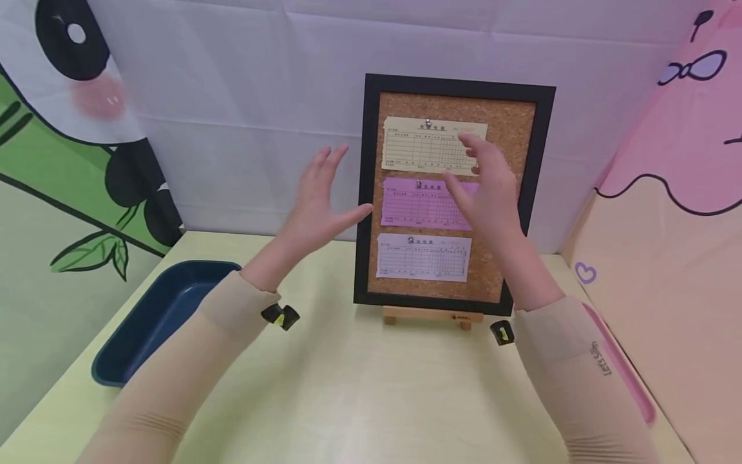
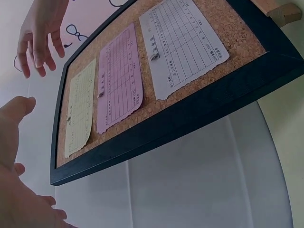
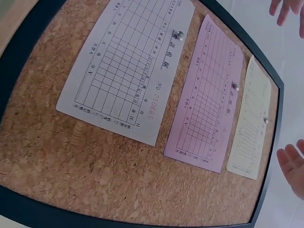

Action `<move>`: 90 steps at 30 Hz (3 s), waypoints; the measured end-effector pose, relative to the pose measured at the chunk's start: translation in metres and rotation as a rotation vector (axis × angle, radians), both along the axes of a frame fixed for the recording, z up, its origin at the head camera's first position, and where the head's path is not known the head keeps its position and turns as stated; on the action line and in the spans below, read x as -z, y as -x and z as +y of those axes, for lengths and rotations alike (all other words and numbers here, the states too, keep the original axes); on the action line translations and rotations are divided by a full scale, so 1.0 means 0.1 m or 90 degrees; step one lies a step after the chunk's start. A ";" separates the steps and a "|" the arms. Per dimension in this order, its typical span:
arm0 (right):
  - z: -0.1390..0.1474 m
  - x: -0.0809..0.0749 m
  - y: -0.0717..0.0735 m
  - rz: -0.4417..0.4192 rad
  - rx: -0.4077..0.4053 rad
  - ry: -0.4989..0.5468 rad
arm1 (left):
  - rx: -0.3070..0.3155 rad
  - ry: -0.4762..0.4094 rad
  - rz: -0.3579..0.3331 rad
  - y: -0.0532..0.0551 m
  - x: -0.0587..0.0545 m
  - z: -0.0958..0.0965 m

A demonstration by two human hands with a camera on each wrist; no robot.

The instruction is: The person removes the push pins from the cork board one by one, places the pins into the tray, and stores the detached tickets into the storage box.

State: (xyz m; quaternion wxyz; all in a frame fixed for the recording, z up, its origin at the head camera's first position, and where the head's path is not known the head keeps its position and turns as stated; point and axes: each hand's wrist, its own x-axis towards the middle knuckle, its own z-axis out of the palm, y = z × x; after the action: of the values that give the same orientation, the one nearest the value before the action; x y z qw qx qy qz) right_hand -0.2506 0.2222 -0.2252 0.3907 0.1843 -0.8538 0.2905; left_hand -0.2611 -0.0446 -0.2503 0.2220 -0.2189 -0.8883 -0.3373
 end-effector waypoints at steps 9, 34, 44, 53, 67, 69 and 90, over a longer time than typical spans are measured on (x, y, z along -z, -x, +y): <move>-0.11 -0.12 0.35 -0.008 -0.024 -0.001 | 0.001 0.002 0.009 0.28 -0.08 0.23; -0.29 -0.25 0.91 -0.087 0.014 0.003 | -0.031 0.012 0.056 0.84 -0.08 0.41; -0.30 -0.22 0.97 -0.061 0.082 -0.008 | -0.035 -0.047 0.079 0.91 0.01 0.47; -0.31 -0.19 1.03 -0.045 0.100 -0.001 | 0.004 -0.127 0.069 0.95 0.10 0.51; -0.35 -0.25 1.01 -0.049 0.135 0.017 | 0.033 -0.233 0.003 0.94 0.14 0.56; -0.35 -0.25 1.01 -0.049 0.143 0.022 | 0.030 -0.232 -0.001 0.94 0.14 0.56; -0.34 -0.26 1.08 -0.024 0.160 -0.038 | 0.020 -0.267 0.044 0.98 0.16 0.61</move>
State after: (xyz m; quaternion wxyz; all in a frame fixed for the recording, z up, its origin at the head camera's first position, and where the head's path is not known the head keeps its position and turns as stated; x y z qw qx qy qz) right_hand -0.3583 0.1885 -0.1992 0.4022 0.0819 -0.8857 0.2168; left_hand -0.3591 0.0159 -0.2667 0.2879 -0.1934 -0.7868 -0.5106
